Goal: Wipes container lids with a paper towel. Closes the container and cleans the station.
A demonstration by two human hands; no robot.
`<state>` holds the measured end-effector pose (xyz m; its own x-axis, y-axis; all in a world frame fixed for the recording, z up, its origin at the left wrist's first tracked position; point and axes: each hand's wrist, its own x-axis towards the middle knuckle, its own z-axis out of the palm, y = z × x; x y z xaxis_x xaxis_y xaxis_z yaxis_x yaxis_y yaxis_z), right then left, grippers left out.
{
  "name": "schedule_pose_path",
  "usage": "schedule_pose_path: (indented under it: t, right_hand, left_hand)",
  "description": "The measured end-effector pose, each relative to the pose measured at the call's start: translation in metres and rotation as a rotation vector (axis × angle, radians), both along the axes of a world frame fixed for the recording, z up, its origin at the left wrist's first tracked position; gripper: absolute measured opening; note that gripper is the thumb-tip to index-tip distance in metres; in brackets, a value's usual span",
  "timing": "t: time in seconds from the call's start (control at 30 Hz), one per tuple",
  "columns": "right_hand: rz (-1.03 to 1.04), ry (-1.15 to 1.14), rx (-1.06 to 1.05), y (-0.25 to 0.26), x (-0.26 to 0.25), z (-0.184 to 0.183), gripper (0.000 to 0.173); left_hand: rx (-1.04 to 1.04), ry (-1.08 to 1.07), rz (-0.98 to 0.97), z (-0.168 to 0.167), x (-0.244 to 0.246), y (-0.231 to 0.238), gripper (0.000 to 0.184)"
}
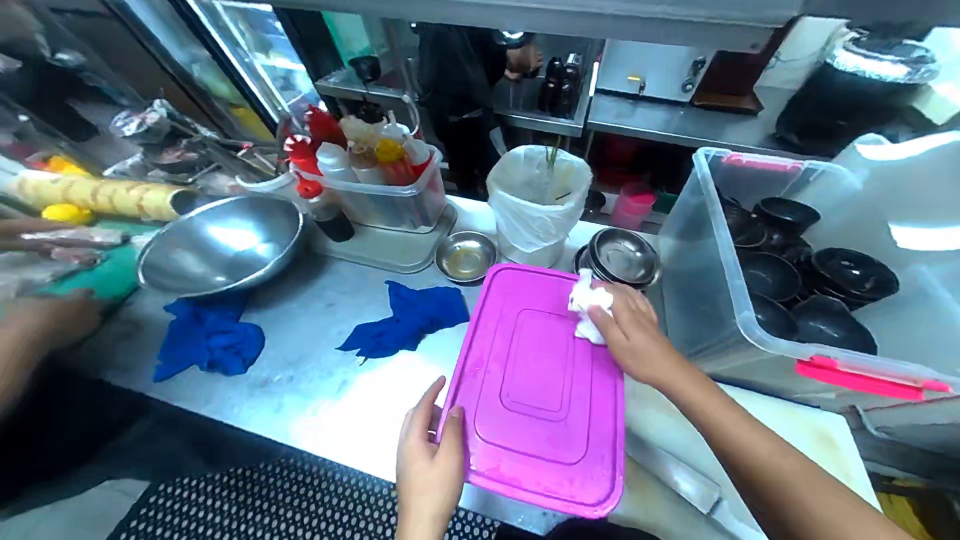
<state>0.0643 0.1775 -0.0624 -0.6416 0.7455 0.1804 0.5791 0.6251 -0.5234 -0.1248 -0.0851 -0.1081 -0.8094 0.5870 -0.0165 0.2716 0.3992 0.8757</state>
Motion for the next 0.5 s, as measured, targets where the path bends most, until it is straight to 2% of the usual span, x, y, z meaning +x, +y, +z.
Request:
schedule_pose_path:
  t: [0.1, 0.23, 0.37, 0.5]
  right_hand:
    - [0.075, -0.288, 0.115, -0.023, 0.018, 0.018, 0.053]
    - [0.195, -0.442, 0.148, -0.05, 0.036, 0.028, 0.045]
    - [0.183, -0.369, 0.233, -0.039, 0.042, 0.021, 0.045]
    - [0.126, -0.29, 0.235, -0.011, 0.021, 0.013, 0.04]
  left_hand:
    - [0.022, -0.065, -0.025, -0.002, -0.002, 0.001, 0.046]
    - [0.116, -0.308, -0.114, -0.004, -0.007, 0.006, 0.04]
    - [0.257, -0.669, -0.291, -0.011, -0.017, 0.001, 0.056]
    - [0.298, -0.715, -0.364, -0.016, -0.023, 0.005, 0.063]
